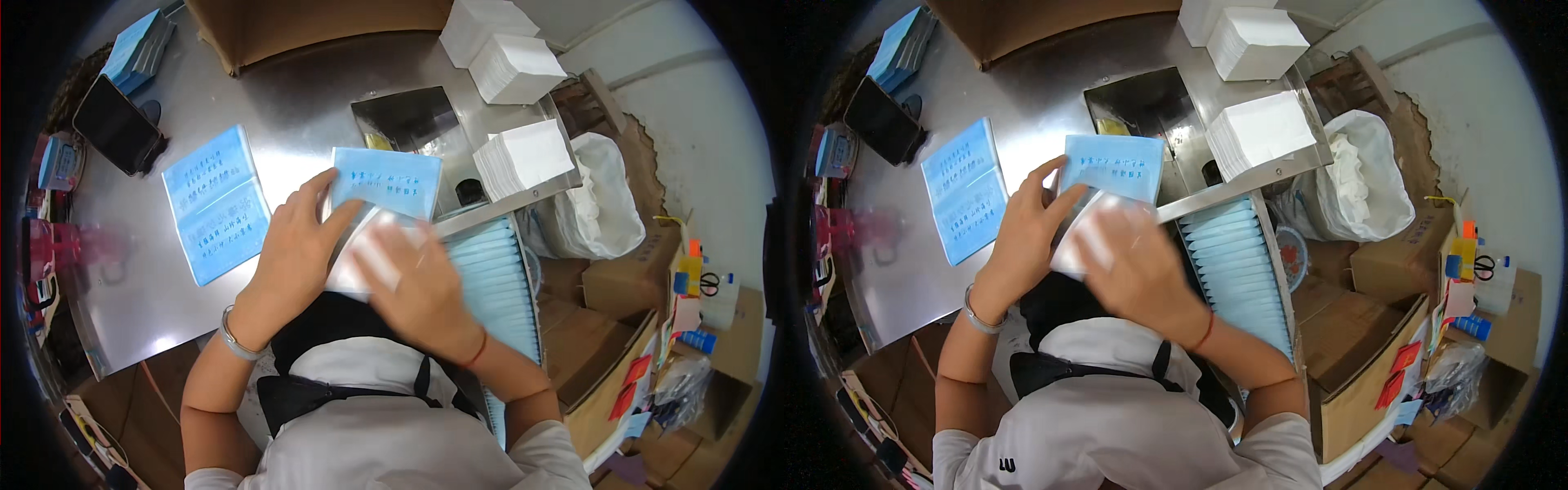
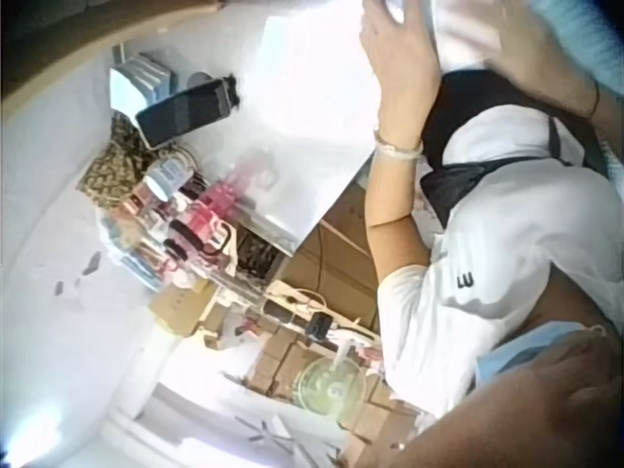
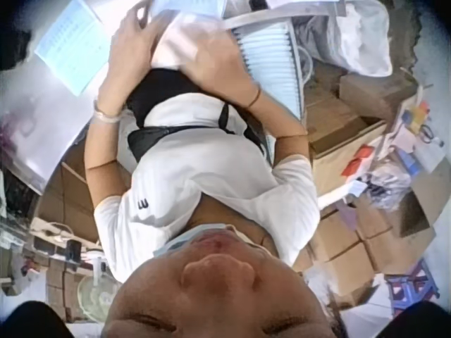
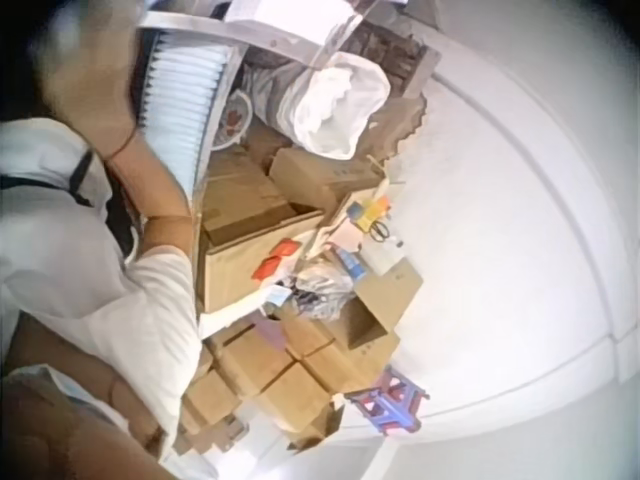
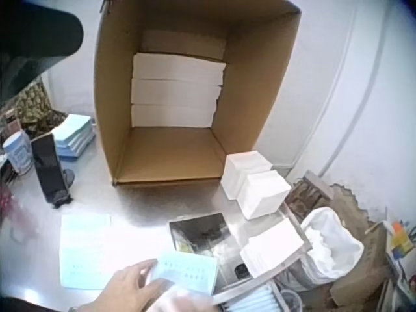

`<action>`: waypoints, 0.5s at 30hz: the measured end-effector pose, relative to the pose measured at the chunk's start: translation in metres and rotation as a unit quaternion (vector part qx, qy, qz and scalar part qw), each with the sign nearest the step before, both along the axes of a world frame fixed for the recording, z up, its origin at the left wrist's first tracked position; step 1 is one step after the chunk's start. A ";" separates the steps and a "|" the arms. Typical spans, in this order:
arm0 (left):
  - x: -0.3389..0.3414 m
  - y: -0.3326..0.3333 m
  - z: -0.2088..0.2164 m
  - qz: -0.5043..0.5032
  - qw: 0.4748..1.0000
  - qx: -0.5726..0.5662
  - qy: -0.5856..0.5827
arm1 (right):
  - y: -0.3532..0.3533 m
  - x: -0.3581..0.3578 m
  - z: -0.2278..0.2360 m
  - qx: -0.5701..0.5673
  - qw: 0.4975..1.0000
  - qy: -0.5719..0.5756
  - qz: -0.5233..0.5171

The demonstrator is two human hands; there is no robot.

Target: Packaging booklets and cards into a slot at a workbench.

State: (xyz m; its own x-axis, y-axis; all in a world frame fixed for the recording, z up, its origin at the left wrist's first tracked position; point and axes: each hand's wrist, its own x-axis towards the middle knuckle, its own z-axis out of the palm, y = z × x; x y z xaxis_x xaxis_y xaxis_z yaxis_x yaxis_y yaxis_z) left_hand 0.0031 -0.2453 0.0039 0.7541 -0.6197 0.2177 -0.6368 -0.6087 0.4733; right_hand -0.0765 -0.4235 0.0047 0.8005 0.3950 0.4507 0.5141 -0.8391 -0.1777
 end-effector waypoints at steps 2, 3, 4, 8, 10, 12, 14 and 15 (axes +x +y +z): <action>-0.006 -0.008 0.006 -0.022 0.996 -0.049 0.075 | -0.015 0.036 -0.009 0.007 0.996 0.060 -0.059; -0.013 -0.020 0.003 -0.001 0.990 -0.095 0.104 | -0.020 0.050 -0.017 0.021 0.992 0.092 -0.083; -0.017 -0.034 0.001 -0.023 0.992 -0.115 0.036 | -0.025 0.065 -0.022 0.020 0.992 0.090 -0.090; -0.039 -0.045 0.017 -0.106 0.936 -0.257 0.213 | -0.041 0.113 -0.021 -0.062 0.979 0.158 -0.113; -0.029 -0.014 0.010 -0.101 0.949 -0.228 0.192 | -0.044 0.110 -0.017 -0.042 0.982 0.049 -0.180; -0.023 0.017 0.013 0.122 0.989 -0.080 0.018 | -0.051 0.081 0.004 0.112 0.978 -0.092 -0.149; -0.016 0.055 -0.010 0.196 0.970 0.117 -0.082 | -0.062 0.057 0.034 0.109 0.940 -0.187 -0.264; -0.016 0.059 -0.007 0.194 0.970 0.118 -0.085 | -0.075 0.054 0.032 0.111 0.939 -0.188 -0.266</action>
